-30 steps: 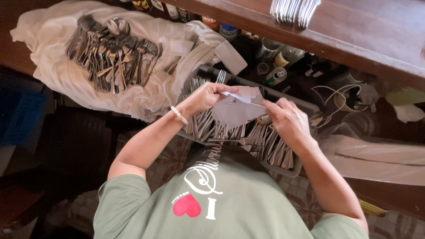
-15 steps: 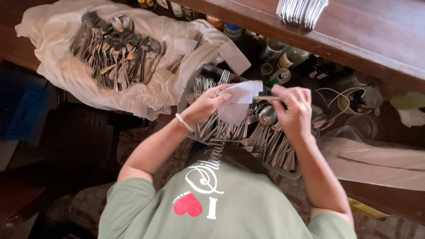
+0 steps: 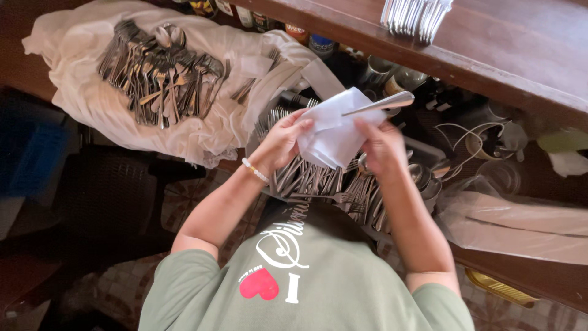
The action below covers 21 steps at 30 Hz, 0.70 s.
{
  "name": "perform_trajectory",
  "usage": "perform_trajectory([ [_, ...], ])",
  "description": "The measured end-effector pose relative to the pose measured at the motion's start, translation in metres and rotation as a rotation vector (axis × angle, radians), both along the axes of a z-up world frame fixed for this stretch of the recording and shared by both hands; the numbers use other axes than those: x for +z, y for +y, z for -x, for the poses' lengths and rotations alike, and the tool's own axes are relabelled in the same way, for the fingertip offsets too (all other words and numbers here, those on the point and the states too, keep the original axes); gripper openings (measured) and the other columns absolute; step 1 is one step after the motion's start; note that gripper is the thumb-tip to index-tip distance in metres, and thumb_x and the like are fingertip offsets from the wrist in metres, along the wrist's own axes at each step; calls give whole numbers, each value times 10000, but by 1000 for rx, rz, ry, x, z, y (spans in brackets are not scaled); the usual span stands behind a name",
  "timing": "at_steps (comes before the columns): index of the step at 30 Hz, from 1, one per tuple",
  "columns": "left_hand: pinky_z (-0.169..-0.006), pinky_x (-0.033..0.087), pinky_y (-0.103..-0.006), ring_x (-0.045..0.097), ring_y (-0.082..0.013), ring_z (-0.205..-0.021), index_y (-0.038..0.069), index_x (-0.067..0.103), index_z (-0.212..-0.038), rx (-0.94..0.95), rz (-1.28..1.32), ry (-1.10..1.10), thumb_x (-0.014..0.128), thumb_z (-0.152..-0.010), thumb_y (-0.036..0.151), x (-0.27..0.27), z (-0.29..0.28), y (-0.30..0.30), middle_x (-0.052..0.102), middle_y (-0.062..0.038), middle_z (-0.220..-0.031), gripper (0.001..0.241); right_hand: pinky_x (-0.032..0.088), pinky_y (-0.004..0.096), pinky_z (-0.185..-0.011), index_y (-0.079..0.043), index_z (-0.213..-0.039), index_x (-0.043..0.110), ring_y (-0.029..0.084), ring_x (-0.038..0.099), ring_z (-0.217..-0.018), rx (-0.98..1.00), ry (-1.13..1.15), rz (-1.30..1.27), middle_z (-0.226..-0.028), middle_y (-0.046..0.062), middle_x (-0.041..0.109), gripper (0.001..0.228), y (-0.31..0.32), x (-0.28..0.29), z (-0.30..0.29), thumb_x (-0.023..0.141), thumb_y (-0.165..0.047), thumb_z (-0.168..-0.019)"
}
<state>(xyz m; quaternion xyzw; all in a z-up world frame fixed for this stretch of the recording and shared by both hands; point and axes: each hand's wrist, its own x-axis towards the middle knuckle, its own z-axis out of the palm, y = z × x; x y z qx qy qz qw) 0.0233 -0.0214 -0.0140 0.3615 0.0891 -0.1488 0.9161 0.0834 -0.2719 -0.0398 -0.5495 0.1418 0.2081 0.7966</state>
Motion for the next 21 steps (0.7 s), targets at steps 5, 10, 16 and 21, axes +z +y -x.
perform_trajectory([
  [5,-975,571,-346,674,-193,-1141,15,525,-1411,36,-150,56,626,-980,135,-16,-1,9,675,-89,-1274,459,619,477,-1027,-12,-1320,698,285,730,-1060,-60,-565,691,-1158,159,764,398,-12,66,31,756,-283,-1035],
  [10,-943,567,-357,658,-213,-1117,-17,521,-1426,-1,-178,48,589,-1020,130,-47,-17,-13,661,-133,-1264,438,338,556,-1124,39,-1381,548,402,423,-1345,443,-1563,1064,-1420,254,517,860,28,99,63,825,-448,-729],
  [16,-989,560,-343,662,-222,-1141,-50,500,-1456,-60,-62,-46,555,-1033,71,-64,-20,-20,659,-161,-1297,443,322,483,-1238,-73,-1434,573,283,576,-1263,609,-1690,1420,-1251,91,570,655,35,77,66,808,-228,-843],
  [21,-951,568,-358,663,-228,-1115,-39,482,-1451,-50,-105,33,549,-1026,79,-54,-16,-17,652,-157,-1273,447,423,444,-976,-37,-1421,597,275,615,-1008,541,-1584,1283,-1106,124,598,637,31,74,67,765,-194,-826],
])
